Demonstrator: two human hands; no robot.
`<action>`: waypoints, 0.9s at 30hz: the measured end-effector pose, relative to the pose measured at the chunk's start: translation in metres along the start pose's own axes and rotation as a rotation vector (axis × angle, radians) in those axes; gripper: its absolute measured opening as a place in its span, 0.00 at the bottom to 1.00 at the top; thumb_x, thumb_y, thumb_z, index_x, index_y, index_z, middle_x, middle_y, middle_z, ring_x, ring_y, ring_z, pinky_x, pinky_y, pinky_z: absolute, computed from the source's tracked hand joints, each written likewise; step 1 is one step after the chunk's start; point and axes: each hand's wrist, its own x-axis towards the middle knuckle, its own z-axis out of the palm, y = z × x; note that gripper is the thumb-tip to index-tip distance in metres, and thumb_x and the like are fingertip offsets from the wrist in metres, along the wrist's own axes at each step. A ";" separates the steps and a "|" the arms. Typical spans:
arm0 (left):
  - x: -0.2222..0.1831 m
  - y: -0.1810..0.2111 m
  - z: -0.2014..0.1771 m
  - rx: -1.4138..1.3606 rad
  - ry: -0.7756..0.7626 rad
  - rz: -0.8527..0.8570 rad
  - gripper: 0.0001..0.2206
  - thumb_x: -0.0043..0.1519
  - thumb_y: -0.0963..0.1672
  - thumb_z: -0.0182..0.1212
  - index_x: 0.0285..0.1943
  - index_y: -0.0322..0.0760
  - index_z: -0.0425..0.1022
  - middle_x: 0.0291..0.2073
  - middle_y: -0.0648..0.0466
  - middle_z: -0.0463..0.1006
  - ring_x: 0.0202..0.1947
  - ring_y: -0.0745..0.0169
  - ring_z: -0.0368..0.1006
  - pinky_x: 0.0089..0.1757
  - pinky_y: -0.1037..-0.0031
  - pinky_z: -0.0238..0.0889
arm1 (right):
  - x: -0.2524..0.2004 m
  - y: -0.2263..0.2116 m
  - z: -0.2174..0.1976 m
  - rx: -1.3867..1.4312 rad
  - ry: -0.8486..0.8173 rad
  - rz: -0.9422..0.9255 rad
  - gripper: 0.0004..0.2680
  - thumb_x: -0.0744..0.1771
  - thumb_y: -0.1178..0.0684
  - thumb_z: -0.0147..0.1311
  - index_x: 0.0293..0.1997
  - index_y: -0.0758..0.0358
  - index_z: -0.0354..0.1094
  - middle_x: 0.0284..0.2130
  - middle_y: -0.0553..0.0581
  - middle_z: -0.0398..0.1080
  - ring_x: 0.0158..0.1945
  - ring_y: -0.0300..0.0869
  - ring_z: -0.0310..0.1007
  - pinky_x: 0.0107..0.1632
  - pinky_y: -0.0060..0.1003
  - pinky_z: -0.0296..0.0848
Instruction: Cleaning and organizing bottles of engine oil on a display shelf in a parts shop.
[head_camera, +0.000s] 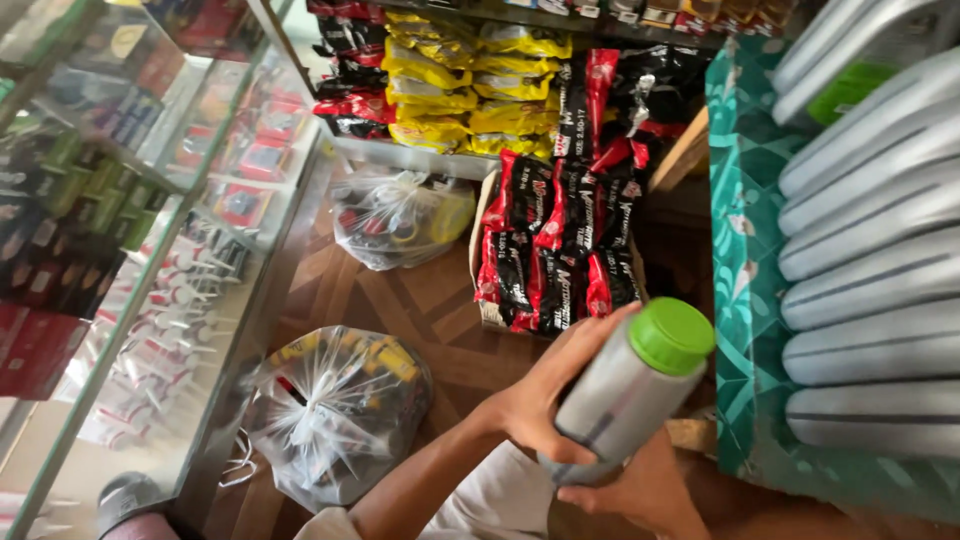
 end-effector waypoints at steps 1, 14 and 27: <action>0.003 0.002 -0.001 0.033 -0.012 -0.016 0.57 0.45 0.56 0.68 0.84 0.32 0.43 0.72 0.43 0.59 0.68 0.49 0.56 0.69 0.65 0.45 | 0.003 -0.010 0.003 -0.085 0.010 -0.030 0.47 0.45 0.58 0.78 0.69 0.63 0.49 0.59 0.59 0.64 0.61 0.48 0.68 0.59 0.47 0.71; 0.003 0.050 0.006 -0.358 0.205 -0.311 0.51 0.51 0.45 0.73 0.85 0.33 0.46 0.74 0.46 0.63 0.66 0.56 0.65 0.61 0.61 0.61 | 0.043 -0.042 0.022 -0.069 0.284 -0.394 0.43 0.50 0.54 0.76 0.69 0.66 0.46 0.59 0.60 0.64 0.60 0.49 0.70 0.61 0.49 0.74; -0.030 0.000 0.014 -0.400 0.290 -0.333 0.35 0.58 0.45 0.70 0.74 0.29 0.63 0.64 0.49 0.74 0.65 0.60 0.68 0.66 0.65 0.60 | 0.036 -0.077 0.034 -0.717 0.266 -0.861 0.40 0.65 0.34 0.50 0.79 0.69 0.29 0.71 0.78 0.42 0.75 0.63 0.45 0.79 0.57 0.43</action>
